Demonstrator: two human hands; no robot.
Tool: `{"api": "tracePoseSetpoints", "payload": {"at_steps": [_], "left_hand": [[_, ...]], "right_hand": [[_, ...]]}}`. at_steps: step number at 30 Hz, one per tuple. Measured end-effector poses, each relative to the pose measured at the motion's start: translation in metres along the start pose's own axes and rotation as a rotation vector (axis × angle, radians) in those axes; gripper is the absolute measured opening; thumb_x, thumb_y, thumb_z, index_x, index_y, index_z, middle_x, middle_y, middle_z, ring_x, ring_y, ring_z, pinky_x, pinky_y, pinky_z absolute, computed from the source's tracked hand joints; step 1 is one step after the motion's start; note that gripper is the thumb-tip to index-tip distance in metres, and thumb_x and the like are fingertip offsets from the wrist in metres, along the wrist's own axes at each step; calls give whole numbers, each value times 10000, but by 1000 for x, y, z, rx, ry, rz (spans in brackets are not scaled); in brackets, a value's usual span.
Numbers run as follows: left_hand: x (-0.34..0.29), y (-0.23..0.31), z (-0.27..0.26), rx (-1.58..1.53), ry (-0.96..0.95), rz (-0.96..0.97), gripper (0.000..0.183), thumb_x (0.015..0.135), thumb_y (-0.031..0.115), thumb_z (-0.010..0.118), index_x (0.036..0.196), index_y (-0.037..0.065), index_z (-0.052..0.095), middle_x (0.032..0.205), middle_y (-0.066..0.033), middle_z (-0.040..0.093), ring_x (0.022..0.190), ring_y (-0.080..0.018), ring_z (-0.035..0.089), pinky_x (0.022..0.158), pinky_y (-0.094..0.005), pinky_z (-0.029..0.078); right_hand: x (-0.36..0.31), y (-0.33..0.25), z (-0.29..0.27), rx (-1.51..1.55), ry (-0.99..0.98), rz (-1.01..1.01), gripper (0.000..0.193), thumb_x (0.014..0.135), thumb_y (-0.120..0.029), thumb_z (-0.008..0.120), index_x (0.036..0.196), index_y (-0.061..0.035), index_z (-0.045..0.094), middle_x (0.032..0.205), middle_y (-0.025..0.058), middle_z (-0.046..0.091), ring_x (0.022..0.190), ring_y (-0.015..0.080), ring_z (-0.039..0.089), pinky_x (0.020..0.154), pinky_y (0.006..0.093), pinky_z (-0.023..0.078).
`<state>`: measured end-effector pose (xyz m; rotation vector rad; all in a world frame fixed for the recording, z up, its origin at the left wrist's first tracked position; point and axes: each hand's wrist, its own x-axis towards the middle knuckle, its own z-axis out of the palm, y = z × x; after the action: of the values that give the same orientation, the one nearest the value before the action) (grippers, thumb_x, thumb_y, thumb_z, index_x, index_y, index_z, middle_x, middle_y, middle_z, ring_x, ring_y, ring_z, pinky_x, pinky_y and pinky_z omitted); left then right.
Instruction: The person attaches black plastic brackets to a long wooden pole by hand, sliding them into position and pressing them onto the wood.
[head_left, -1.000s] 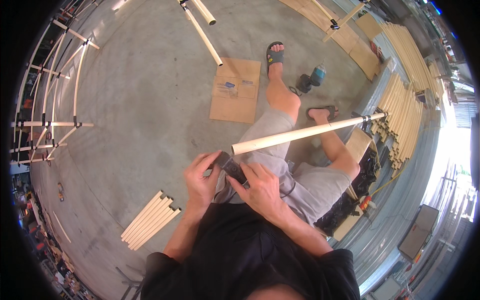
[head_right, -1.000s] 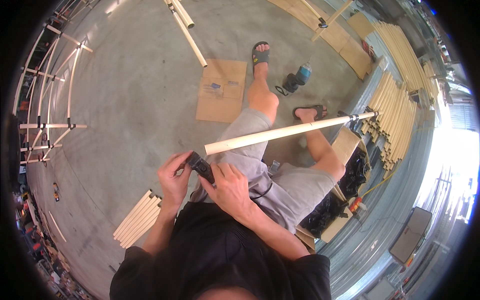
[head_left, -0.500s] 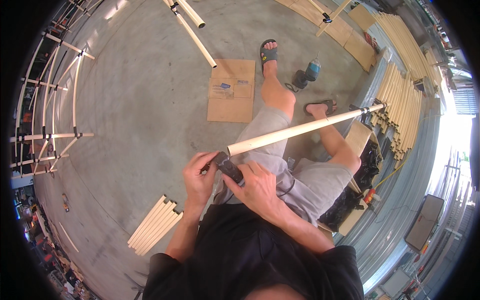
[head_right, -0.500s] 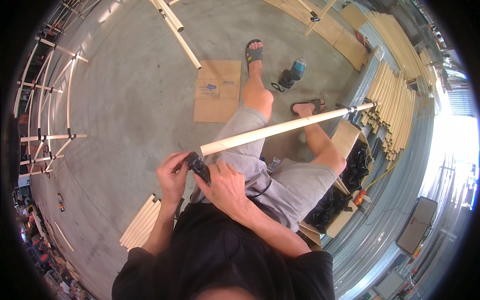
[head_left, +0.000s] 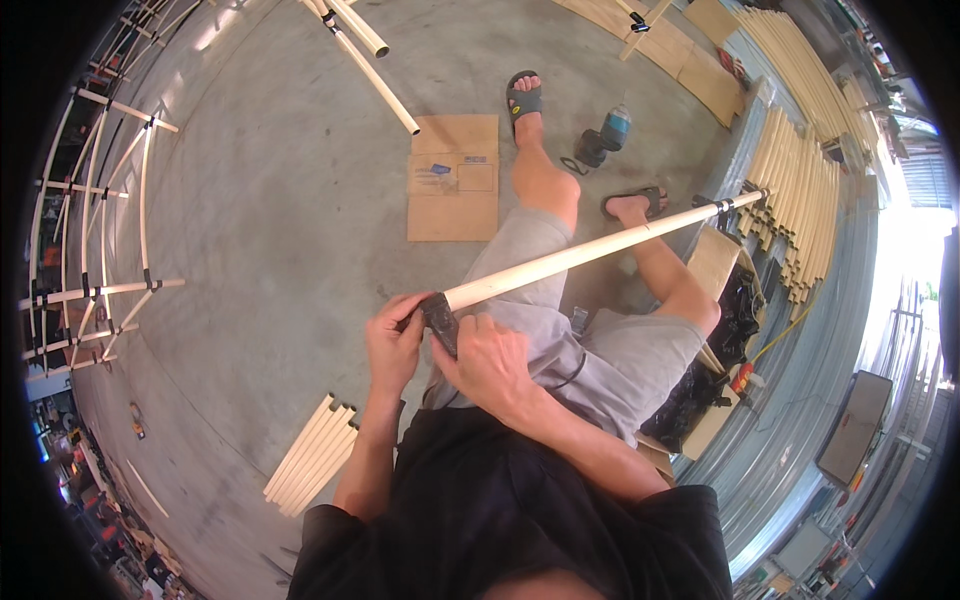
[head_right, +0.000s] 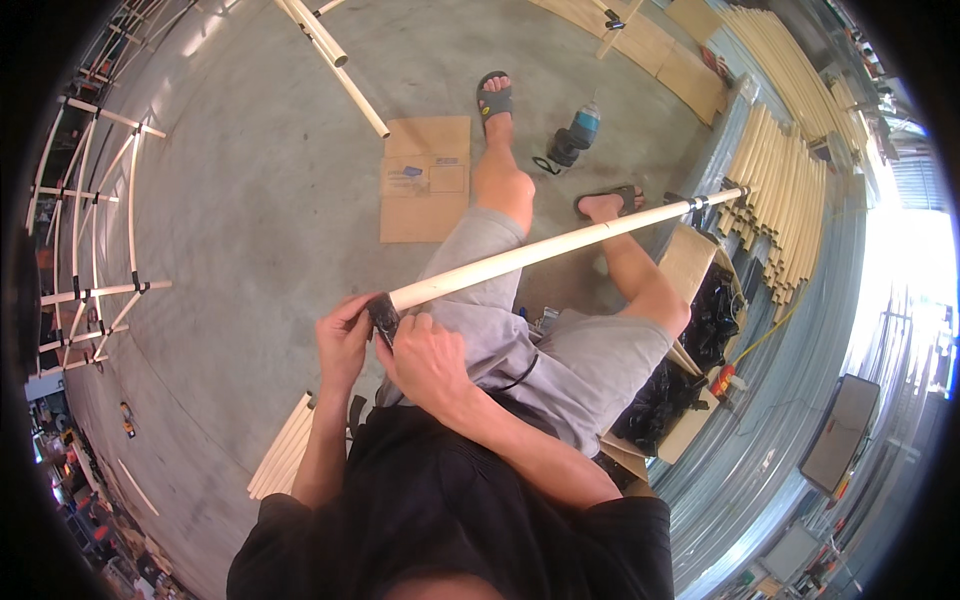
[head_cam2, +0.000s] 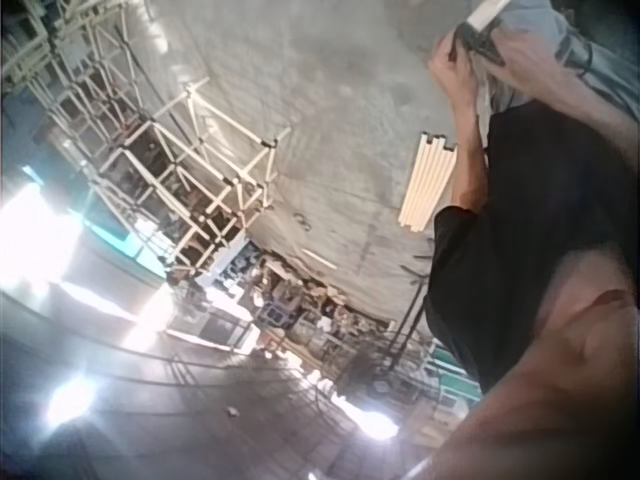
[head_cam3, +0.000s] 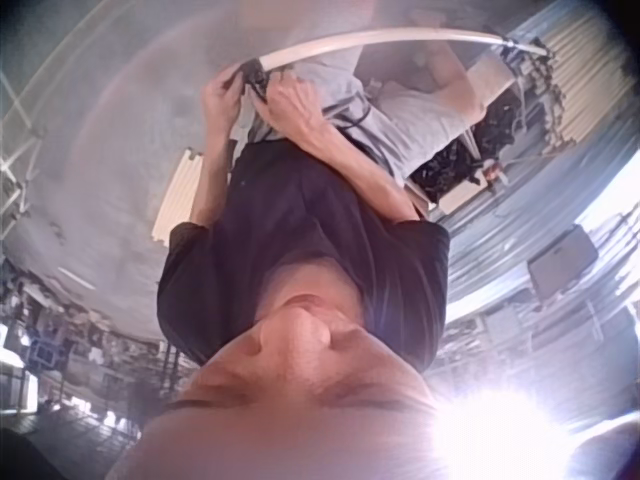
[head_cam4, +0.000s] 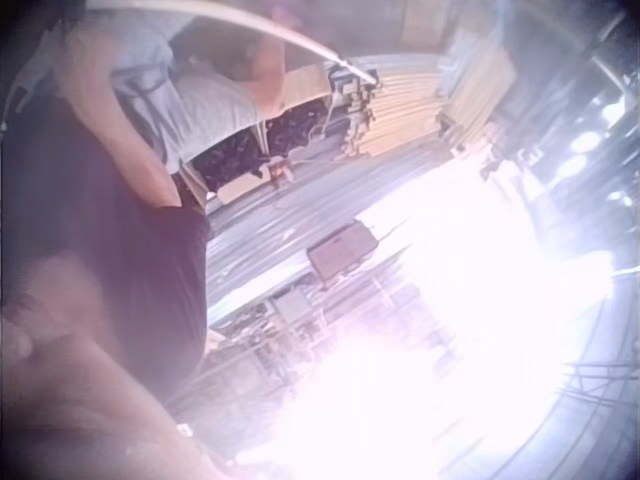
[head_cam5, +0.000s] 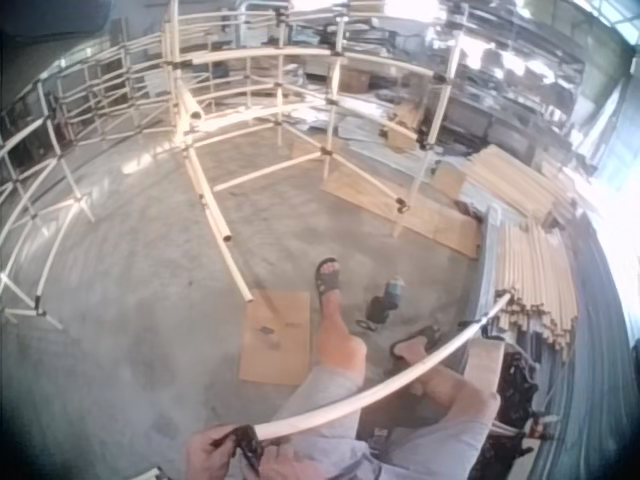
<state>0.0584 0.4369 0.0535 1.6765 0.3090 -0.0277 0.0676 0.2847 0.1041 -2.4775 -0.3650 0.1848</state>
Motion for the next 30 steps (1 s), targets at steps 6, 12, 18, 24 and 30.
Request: {"api": "tracePoseSetpoints", "payload": {"at_steps": [6,12,18,24,30], "left_hand": [[4,2,2,143,31,170,245,838,-100,580,1037,-19,699,933,-98,667,793,-157,636,698,-256,502],[5,2,1,165,11,171,237,831,-100,593,1024,-16,702,915,-90,660,804,-156,639,696,-259,507],[8,-6,2,21,-16,124,233,840,-97,592,1031,-25,703,909,-75,654,818,-136,637,715,-251,510],[13,-2,1,24,-95,97,228,867,-81,572,1052,-38,699,977,-88,661,849,-143,640,752,-255,516],[19,18,-1,-22,-337,65,273,933,-5,562,1195,-47,629,1086,-89,654,932,-150,631,819,-269,507]], "right_hand": [[1,-3,-3,13,-37,31,384,834,-334,698,715,0,549,662,186,591,544,368,612,501,460,469],[4,-5,-4,-20,-94,21,387,860,-330,665,716,14,566,643,188,597,526,352,620,484,441,492],[5,-10,-6,2,-98,60,389,847,-326,677,715,20,559,653,215,604,552,388,618,516,465,483],[4,-6,-2,-5,-55,69,363,849,-312,672,729,11,558,656,198,606,542,363,628,493,448,498],[-1,7,-9,-4,-7,106,356,848,-310,672,739,4,544,662,190,608,534,359,630,486,447,502]]}}
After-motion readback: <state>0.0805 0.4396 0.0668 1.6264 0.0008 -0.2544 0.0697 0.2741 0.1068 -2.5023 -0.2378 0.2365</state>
